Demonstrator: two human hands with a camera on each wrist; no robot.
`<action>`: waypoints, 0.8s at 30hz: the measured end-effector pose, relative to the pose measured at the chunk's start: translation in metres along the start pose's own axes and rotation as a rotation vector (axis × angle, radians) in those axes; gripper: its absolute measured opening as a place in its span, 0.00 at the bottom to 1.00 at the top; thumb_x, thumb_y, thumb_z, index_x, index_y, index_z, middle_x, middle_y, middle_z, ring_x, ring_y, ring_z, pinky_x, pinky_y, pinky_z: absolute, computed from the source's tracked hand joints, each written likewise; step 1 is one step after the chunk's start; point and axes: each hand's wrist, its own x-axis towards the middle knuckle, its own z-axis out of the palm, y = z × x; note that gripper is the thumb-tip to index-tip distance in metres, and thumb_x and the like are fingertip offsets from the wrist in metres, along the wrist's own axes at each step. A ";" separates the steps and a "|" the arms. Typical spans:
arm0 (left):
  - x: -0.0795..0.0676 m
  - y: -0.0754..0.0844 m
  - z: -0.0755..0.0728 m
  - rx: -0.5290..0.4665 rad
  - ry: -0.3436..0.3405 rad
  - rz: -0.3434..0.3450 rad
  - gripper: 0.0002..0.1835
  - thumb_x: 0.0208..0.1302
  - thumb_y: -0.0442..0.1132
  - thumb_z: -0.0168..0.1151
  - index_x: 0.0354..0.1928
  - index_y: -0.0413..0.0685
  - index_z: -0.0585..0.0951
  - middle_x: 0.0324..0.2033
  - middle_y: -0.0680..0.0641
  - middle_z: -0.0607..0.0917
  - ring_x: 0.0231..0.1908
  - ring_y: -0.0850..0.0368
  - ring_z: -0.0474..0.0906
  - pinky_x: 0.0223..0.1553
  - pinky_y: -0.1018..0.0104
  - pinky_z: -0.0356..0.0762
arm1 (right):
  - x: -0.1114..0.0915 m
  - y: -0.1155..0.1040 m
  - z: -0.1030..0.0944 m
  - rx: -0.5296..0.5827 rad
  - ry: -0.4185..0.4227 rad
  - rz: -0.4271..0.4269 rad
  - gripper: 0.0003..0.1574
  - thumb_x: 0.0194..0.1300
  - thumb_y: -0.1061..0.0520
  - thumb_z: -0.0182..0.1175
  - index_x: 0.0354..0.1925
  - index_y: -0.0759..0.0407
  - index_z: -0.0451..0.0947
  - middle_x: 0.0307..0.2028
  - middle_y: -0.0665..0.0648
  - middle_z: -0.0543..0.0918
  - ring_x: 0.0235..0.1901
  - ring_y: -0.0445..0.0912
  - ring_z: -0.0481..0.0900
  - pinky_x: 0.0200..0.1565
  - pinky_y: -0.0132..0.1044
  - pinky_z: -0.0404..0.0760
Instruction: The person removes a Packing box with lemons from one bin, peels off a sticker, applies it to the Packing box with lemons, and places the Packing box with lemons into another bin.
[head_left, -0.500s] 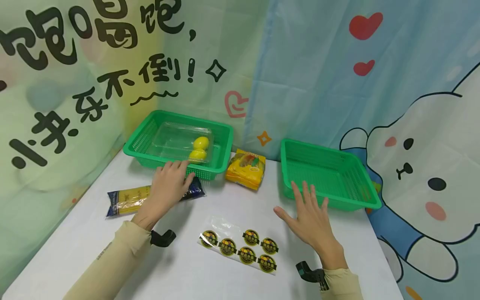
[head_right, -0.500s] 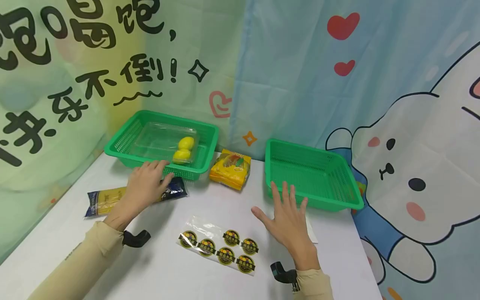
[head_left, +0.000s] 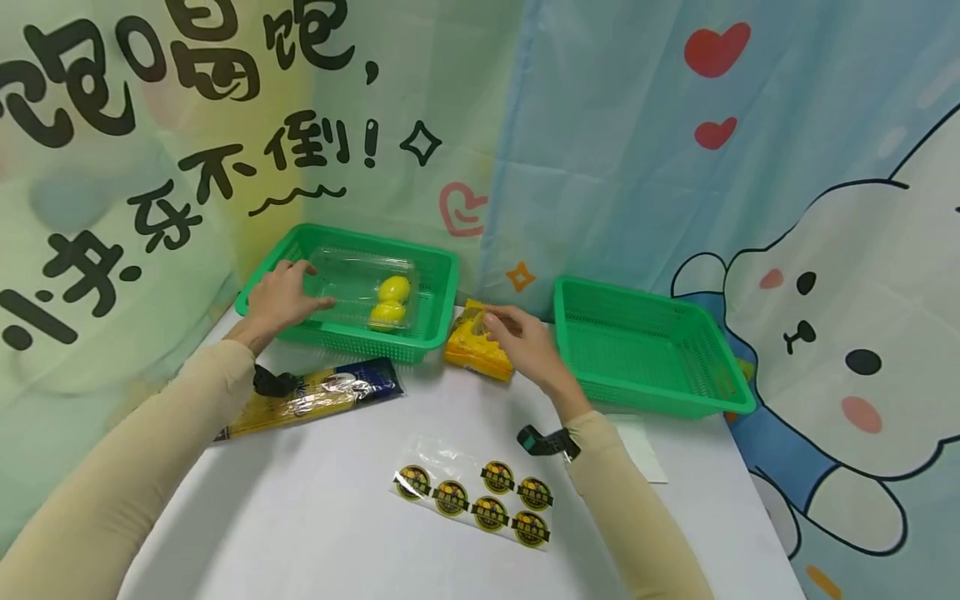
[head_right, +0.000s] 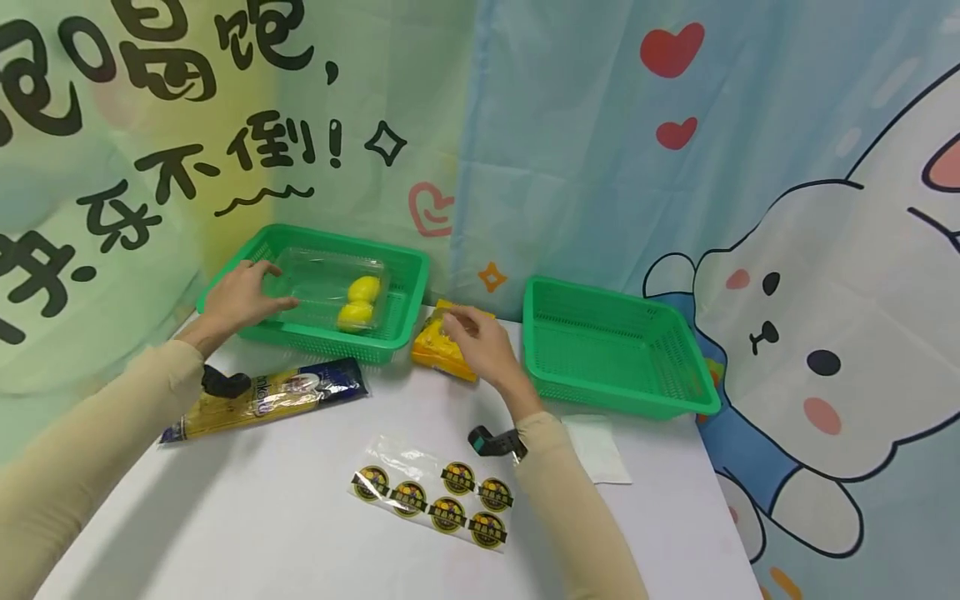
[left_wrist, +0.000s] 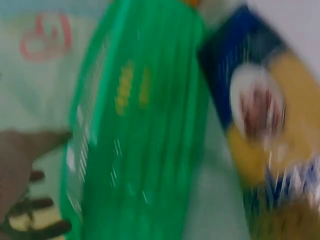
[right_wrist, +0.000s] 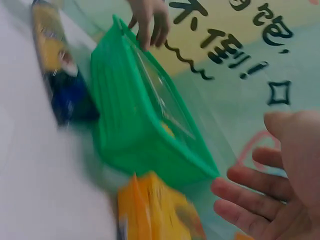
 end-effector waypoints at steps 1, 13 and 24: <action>0.005 -0.008 -0.002 -0.017 -0.050 0.002 0.41 0.70 0.55 0.67 0.75 0.37 0.67 0.71 0.24 0.65 0.67 0.24 0.66 0.59 0.30 0.73 | 0.011 -0.007 0.007 0.042 0.011 0.011 0.30 0.82 0.39 0.52 0.71 0.53 0.74 0.59 0.62 0.84 0.58 0.60 0.83 0.60 0.56 0.82; 0.021 -0.045 -0.003 -0.203 -0.183 -0.055 0.47 0.74 0.56 0.63 0.83 0.45 0.53 0.81 0.28 0.49 0.77 0.21 0.48 0.70 0.23 0.57 | 0.091 -0.067 0.093 -0.098 0.071 0.119 0.28 0.81 0.44 0.54 0.73 0.52 0.73 0.66 0.59 0.79 0.68 0.56 0.74 0.61 0.51 0.80; 0.015 -0.036 0.000 -0.224 -0.180 -0.122 0.43 0.77 0.55 0.60 0.83 0.43 0.55 0.80 0.28 0.51 0.77 0.22 0.48 0.70 0.24 0.58 | 0.123 -0.054 0.139 -0.040 0.116 0.288 0.31 0.83 0.50 0.52 0.77 0.57 0.66 0.73 0.61 0.72 0.65 0.56 0.73 0.45 0.43 0.75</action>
